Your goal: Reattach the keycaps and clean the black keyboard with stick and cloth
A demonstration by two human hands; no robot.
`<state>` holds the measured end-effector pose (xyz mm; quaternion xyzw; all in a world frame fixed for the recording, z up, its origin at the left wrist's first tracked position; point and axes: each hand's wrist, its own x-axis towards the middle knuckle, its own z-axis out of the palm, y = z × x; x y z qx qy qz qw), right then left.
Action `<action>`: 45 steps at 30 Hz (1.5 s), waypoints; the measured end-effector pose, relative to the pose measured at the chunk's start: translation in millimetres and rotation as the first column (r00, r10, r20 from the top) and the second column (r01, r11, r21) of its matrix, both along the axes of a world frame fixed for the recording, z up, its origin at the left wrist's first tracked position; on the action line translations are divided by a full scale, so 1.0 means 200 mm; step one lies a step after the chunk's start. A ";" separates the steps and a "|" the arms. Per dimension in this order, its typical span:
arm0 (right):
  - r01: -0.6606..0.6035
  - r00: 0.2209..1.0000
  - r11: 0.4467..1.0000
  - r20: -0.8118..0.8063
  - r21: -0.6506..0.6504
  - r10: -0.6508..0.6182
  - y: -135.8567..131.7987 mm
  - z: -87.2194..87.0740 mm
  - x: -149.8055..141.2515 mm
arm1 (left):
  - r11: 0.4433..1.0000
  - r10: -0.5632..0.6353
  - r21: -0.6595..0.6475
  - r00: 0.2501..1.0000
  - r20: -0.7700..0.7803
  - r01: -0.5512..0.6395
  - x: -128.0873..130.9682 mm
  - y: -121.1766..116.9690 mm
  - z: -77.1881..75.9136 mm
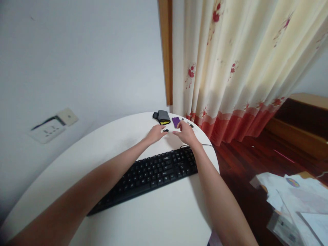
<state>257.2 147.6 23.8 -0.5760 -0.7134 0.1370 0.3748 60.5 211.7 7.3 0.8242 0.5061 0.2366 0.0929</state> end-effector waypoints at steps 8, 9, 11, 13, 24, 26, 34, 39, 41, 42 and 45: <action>0.012 0.999 0.998 -0.045 -0.059 -0.014 0.07 -0.09 0.04 | 0.998 -0.028 -0.058 0.999 0.017 0.029 0.08 0.05 -0.06; -0.006 0.999 0.998 -0.048 -0.065 0.003 0.07 -0.09 0.04 | 0.996 -0.054 -0.072 0.998 0.035 0.056 0.08 0.02 -0.05; -0.077 0.996 0.992 -0.057 -0.099 0.071 0.06 -0.08 0.04 | 0.981 -0.135 -0.124 0.986 0.103 0.147 0.10 -0.04 -0.02; -0.195 0.979 0.969 -0.084 -0.155 0.183 0.04 -0.06 0.05 | 0.947 -0.226 -0.185 0.955 0.193 0.262 0.10 -0.12 0.00; -0.526 0.844 0.740 -0.155 -0.418 0.513 -0.05 0.02 0.16 | 0.825 -0.239 -0.415 0.903 0.356 0.383 0.10 -0.35 0.03; -0.555 0.821 0.709 -0.153 -0.435 0.550 -0.05 0.01 0.18 | 0.840 -0.202 -0.423 0.918 0.341 0.341 0.10 -0.37 0.02; -0.516 0.841 0.735 -0.095 -0.441 0.533 -0.06 -0.03 0.18 | 0.845 -0.003 -0.467 0.876 0.483 0.261 0.12 -0.41 -0.05; -0.494 0.854 0.758 -0.074 -0.426 0.515 -0.09 -0.04 0.18 | 0.900 -0.070 -0.361 0.899 0.433 0.244 0.13 -0.43 -0.06; -0.495 0.855 0.767 -0.069 -0.409 0.515 -0.10 -0.04 0.18 | 0.918 -0.093 -0.318 0.908 0.410 0.237 0.14 -0.45 -0.06; -0.491 0.857 0.774 -0.066 -0.399 0.510 -0.11 -0.05 0.17 | 0.929 -0.098 -0.294 0.915 0.391 0.225 0.14 -0.46 -0.07; -0.461 0.880 0.814 -0.060 -0.354 0.472 -0.15 -0.06 0.15 | 0.955 -0.104 -0.229 0.935 0.340 0.190 0.14 -0.48 -0.07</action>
